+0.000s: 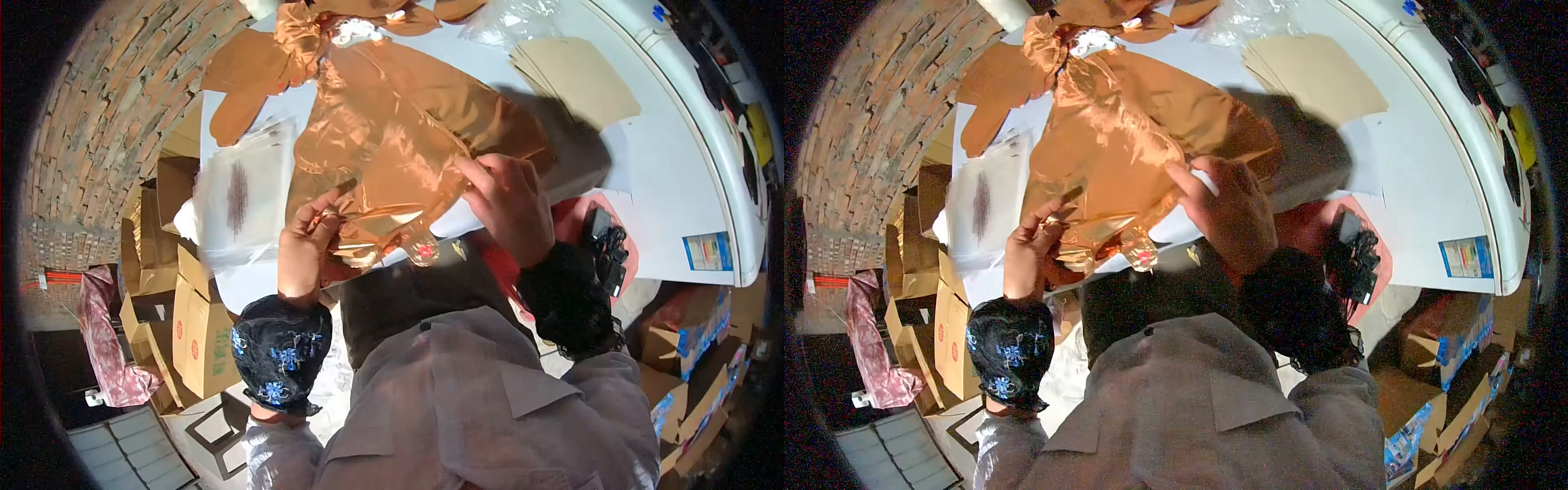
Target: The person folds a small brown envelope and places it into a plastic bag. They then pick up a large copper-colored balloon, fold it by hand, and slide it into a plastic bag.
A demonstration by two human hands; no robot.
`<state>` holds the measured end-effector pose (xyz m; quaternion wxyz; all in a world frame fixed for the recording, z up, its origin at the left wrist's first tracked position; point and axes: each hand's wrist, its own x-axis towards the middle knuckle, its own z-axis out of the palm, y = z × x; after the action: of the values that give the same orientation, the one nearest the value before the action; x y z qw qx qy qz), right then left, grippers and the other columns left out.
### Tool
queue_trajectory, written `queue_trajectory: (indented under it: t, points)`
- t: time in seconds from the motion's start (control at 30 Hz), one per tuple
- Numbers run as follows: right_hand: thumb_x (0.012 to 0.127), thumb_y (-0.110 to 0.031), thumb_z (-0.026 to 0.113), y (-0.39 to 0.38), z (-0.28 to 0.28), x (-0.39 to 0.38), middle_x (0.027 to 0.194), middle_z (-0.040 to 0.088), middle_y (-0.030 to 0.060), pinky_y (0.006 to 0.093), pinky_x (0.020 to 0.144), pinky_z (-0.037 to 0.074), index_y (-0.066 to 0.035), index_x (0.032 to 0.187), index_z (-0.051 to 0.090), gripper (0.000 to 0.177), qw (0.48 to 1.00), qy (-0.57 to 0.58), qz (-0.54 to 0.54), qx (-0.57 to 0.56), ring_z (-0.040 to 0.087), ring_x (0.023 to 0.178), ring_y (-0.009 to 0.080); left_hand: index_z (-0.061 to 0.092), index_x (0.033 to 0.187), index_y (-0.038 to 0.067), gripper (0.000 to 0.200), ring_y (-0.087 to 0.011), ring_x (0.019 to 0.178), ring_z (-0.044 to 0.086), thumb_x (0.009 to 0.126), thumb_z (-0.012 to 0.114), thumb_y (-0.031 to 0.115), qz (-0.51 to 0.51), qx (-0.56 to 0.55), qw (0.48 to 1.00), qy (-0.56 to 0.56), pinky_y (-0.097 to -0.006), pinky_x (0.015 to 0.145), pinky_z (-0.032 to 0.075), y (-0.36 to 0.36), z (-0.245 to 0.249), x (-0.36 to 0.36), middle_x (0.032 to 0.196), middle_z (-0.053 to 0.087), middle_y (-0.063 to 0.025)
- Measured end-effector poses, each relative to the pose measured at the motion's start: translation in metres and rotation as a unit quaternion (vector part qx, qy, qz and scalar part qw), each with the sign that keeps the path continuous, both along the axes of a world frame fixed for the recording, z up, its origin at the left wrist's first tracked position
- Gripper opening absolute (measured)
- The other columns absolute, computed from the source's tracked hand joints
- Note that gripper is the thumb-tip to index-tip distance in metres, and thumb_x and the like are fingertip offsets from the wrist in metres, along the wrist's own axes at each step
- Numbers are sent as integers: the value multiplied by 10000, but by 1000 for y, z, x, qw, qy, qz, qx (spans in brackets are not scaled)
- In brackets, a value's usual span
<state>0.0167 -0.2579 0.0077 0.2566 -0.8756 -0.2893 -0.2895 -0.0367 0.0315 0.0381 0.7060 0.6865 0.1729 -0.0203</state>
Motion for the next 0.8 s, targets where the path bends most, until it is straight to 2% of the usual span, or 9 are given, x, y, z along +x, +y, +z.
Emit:
queue_trajectory:
  t: [0.1,0.13,0.27,0.53,0.63,0.67,0.7,0.73,0.8]
  points:
    - [769,-123,763,8,2,8,1032,562,53,400,840,484,-179,1150,699,390,999,10,-14,-33,556,972,272,627,1297,2,333,-58,716,523,972,562,-27,-24,29,999,5,-204,661,448,9,-2,1,936,650,-1]
    - [757,-137,768,11,-4,13,989,549,51,394,805,479,-173,992,733,241,999,1,-28,-29,550,925,269,632,1290,1,332,-60,712,517,966,566,-26,-32,38,999,6,-204,660,445,12,-3,2,931,646,2]
    - [780,-121,724,11,-2,15,887,554,55,440,734,482,-105,811,644,87,1000,12,-6,-27,579,846,297,641,1279,-3,326,-60,729,512,963,563,-22,-45,45,998,11,-208,674,446,17,2,9,948,642,10]
    - [764,-105,752,10,-8,0,970,543,71,450,782,464,-108,886,662,152,999,33,-1,-14,555,893,306,620,1289,-15,307,-59,785,569,989,558,12,-90,65,994,13,-213,691,475,24,8,16,1021,679,-25]
    - [764,-102,764,12,-6,-3,950,530,63,423,769,451,-109,870,654,153,999,35,4,-24,527,877,284,644,1254,1,276,-118,811,650,999,574,80,-174,220,953,114,-271,695,513,31,41,22,1002,705,-94]
    - [770,-114,761,12,-6,-3,956,537,64,420,773,452,-101,868,653,146,999,39,9,-29,527,878,284,673,1202,29,260,-242,868,710,998,590,167,-197,491,843,-100,-357,725,543,47,34,32,1012,706,-184]
    - [773,-116,758,13,-4,-2,957,539,63,418,775,452,-98,866,651,143,998,47,8,-39,526,878,284,695,1175,65,270,-353,920,699,978,613,230,-170,512,837,-97,-413,771,546,55,37,53,1044,692,-222]
    - [776,-119,755,15,-2,-2,959,542,62,416,776,452,-95,865,650,140,997,54,8,-49,526,878,285,692,1184,65,290,-372,947,688,957,627,232,-159,489,857,-31,-433,789,539,45,64,74,1034,694,-216]
    - [784,-122,742,19,-3,0,961,549,64,415,771,453,-84,873,654,131,998,56,15,-35,526,877,285,693,1194,82,307,-354,962,682,935,618,230,-196,571,784,-145,-431,828,527,56,63,138,1044,696,-213]
